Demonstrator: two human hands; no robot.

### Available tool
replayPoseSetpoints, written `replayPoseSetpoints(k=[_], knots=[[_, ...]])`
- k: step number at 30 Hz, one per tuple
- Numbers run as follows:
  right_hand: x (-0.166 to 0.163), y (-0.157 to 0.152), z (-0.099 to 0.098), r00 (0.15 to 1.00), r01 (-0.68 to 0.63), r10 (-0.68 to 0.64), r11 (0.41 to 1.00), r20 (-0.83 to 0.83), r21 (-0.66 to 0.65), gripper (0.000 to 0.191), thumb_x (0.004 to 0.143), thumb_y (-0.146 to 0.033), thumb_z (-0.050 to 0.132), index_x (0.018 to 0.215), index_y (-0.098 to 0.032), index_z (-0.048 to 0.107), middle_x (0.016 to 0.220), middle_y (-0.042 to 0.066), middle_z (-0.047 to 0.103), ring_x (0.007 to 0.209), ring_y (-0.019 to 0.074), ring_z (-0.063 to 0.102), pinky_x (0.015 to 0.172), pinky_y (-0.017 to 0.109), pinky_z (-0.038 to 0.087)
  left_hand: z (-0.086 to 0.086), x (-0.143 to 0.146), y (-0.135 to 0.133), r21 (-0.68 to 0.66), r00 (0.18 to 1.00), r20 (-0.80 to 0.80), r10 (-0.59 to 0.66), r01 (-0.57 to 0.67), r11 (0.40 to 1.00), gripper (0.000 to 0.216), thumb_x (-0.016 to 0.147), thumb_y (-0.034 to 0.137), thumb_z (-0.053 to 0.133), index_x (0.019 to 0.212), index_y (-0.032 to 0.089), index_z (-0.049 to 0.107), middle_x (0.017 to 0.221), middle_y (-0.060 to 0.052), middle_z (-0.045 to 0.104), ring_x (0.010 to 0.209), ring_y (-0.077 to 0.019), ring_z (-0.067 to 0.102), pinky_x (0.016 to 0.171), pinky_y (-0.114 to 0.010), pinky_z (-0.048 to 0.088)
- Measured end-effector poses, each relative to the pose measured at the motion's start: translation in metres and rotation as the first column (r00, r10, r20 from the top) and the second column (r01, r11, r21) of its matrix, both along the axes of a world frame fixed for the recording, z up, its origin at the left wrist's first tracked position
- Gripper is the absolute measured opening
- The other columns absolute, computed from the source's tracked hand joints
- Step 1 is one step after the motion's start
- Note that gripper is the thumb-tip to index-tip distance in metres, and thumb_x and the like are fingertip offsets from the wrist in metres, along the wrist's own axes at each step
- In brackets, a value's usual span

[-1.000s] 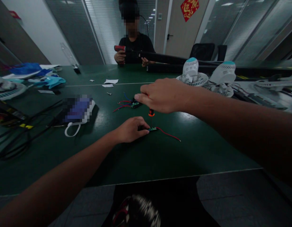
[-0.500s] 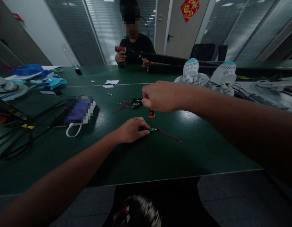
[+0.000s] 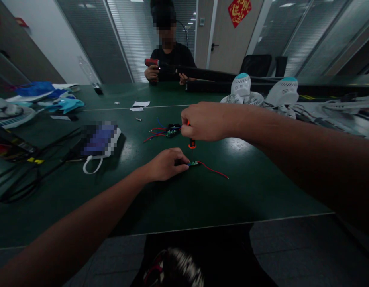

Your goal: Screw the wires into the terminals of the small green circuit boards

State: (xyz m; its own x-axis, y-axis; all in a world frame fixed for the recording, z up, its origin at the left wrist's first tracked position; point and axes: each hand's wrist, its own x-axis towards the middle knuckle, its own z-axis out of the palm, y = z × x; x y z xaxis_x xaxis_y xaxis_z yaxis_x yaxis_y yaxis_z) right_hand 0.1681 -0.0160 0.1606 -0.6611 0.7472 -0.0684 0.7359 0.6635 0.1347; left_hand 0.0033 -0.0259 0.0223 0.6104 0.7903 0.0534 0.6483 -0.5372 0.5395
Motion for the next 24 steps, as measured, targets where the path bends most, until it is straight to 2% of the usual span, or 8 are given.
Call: replayPoseSetpoints(k=[2,7,10,14,24], knots=[[0.001,-0.0004,-0.0007,0.999,0.006,-0.007,1.0,-0.036,-0.008,0.044,0.091,-0.034,0.039,0.11,-0.008,0.069,0.103,0.019,0.071,0.088,0.0257,0.066,0.068,0.035,0.042,-0.0007,-0.0001,0.0001,0.002,1.0,0.004,-0.003,0.003,1.0,0.024,0.086,0.028,0.059,0.101,0.015,0.071,0.095,-0.007,0.064,0.084,-0.0171,0.061,0.077,-0.031,0.048],[0.0039,-0.0007,-0.0031,0.993,0.057,-0.053,0.998,-0.109,0.038,0.061,0.094,-0.054,0.027,0.113,-0.014,0.069,0.11,0.018,0.07,0.096,0.0299,0.065,0.075,0.038,0.045,-0.0024,-0.0004,0.0012,0.02,1.0,0.022,-0.016,0.015,1.0,0.022,0.086,0.029,0.06,0.1,0.017,0.072,0.093,-0.005,0.064,0.082,-0.016,0.06,0.077,-0.03,0.047],[0.0045,0.0009,-0.0038,0.996,0.051,-0.047,0.997,-0.071,0.065,0.051,0.094,-0.045,0.033,0.114,-0.014,0.068,0.109,0.018,0.071,0.096,0.0293,0.065,0.073,0.037,0.045,-0.0017,-0.0001,0.0012,0.007,1.0,0.018,-0.012,0.012,1.0,0.023,0.086,0.029,0.059,0.1,0.017,0.072,0.093,-0.005,0.064,0.083,-0.0162,0.06,0.077,-0.031,0.047],[0.0022,0.0023,-0.003,0.999,0.021,-0.02,0.999,-0.026,0.037,0.041,0.092,-0.032,0.042,0.114,-0.01,0.067,0.108,0.017,0.071,0.094,0.0261,0.066,0.073,0.034,0.043,-0.0003,0.0002,0.0007,-0.01,1.0,0.009,0.001,-0.001,1.0,0.025,0.085,0.03,0.059,0.101,0.016,0.072,0.095,-0.006,0.064,0.084,-0.0173,0.061,0.078,-0.032,0.048],[-0.0003,0.0031,-0.0009,0.999,0.041,-0.041,0.999,0.006,0.013,0.038,0.09,-0.033,0.048,0.111,-0.009,0.068,0.104,0.015,0.071,0.092,0.0257,0.066,0.071,0.034,0.043,-0.0007,-0.0001,0.0009,-0.006,1.0,-0.003,-0.001,0.001,1.0,0.025,0.086,0.03,0.059,0.102,0.016,0.072,0.096,-0.006,0.064,0.084,-0.0165,0.061,0.077,-0.03,0.048]])
